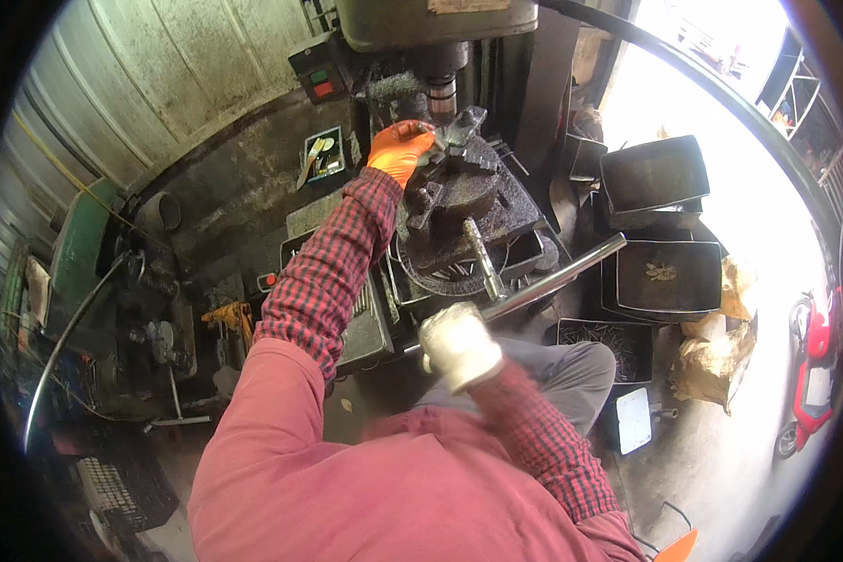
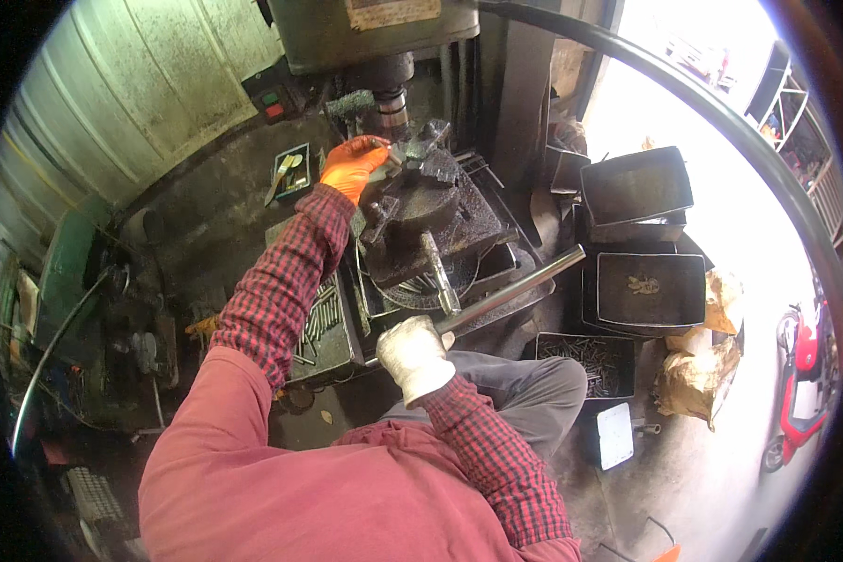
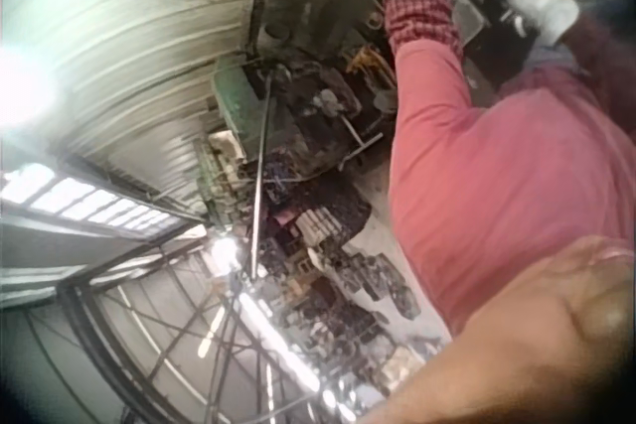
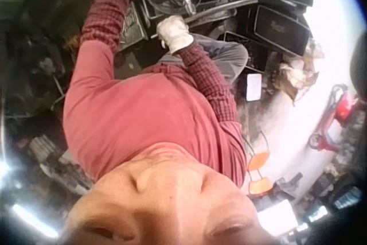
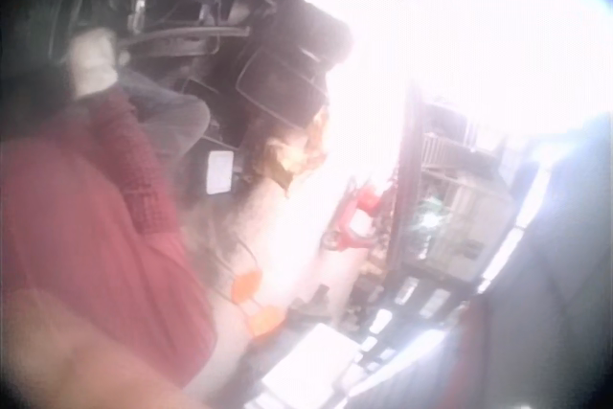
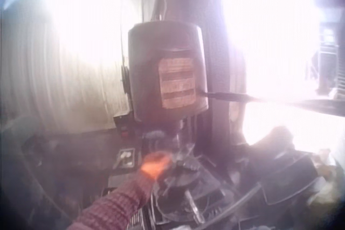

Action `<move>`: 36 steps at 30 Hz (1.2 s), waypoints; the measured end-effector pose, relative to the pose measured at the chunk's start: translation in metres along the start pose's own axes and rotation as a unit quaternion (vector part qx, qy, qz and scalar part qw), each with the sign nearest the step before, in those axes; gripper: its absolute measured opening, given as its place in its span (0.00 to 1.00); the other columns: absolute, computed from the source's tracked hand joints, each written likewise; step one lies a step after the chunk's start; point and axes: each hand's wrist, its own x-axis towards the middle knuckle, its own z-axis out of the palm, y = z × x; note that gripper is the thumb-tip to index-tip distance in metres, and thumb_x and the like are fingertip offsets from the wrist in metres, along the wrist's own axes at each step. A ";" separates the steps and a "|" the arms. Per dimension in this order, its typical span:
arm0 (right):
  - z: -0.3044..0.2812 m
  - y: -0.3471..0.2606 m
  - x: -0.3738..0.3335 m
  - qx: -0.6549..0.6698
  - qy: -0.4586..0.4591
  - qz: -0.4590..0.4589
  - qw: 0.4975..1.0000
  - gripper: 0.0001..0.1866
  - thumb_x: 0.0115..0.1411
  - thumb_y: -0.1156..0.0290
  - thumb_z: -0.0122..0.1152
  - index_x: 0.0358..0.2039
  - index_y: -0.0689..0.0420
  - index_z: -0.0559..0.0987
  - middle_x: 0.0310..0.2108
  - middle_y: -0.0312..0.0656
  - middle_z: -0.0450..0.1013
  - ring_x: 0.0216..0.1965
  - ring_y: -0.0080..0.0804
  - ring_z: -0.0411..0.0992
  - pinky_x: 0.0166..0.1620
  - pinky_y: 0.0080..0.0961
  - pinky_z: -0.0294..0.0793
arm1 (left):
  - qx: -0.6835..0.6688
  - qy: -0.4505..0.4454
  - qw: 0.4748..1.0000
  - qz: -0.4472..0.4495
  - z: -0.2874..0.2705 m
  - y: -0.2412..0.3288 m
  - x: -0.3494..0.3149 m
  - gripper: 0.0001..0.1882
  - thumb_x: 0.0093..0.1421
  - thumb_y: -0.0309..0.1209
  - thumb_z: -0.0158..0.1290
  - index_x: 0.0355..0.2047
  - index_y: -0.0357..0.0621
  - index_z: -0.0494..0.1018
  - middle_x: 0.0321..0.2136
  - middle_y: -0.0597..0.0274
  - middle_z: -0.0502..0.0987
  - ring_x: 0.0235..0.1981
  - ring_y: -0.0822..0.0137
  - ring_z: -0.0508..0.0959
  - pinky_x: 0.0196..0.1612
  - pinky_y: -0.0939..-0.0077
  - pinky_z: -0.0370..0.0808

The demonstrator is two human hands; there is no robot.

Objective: The person repeatedly picks up small metal rods from a tray, places them into a drill press chuck, and operates the machine to drill holes. After each cycle, the person removes the rod and places it into a collection bin.

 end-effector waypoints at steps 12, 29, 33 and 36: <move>-0.078 0.017 -0.033 0.173 0.071 -0.067 0.980 0.18 0.51 0.59 0.73 0.35 0.60 0.83 0.37 0.51 0.81 0.42 0.44 0.80 0.45 0.40 0.77 | 0.462 -0.058 0.885 0.014 0.011 0.012 0.005 0.19 0.61 0.39 0.67 0.45 0.36 0.82 0.39 0.59 0.86 0.41 0.68 0.83 0.48 0.72 0.77; 0.039 0.012 -0.027 0.846 0.127 0.202 0.476 0.25 0.65 0.61 0.69 0.58 0.62 0.79 0.49 0.43 0.80 0.44 0.26 0.78 0.45 0.28 0.81 | 0.397 -0.050 0.916 -0.006 0.016 0.015 0.000 0.25 0.59 0.43 0.69 0.48 0.35 0.81 0.44 0.52 0.86 0.48 0.60 0.84 0.55 0.69 0.77; -0.036 0.026 -0.049 0.907 0.052 0.000 0.419 0.35 0.60 0.53 0.74 0.61 0.61 0.76 0.53 0.46 0.78 0.55 0.36 0.76 0.60 0.37 0.75 | 0.434 -0.054 0.899 0.014 0.013 0.010 0.005 0.21 0.59 0.41 0.69 0.45 0.37 0.83 0.40 0.53 0.86 0.43 0.63 0.84 0.49 0.68 0.77; -0.109 0.098 -0.089 0.503 0.364 -0.110 0.776 0.39 0.50 0.46 0.77 0.57 0.59 0.78 0.53 0.49 0.78 0.61 0.46 0.72 0.68 0.44 0.66 | 0.425 -0.064 0.903 0.015 0.010 0.005 0.008 0.19 0.59 0.41 0.69 0.42 0.38 0.83 0.37 0.52 0.85 0.40 0.63 0.84 0.46 0.68 0.77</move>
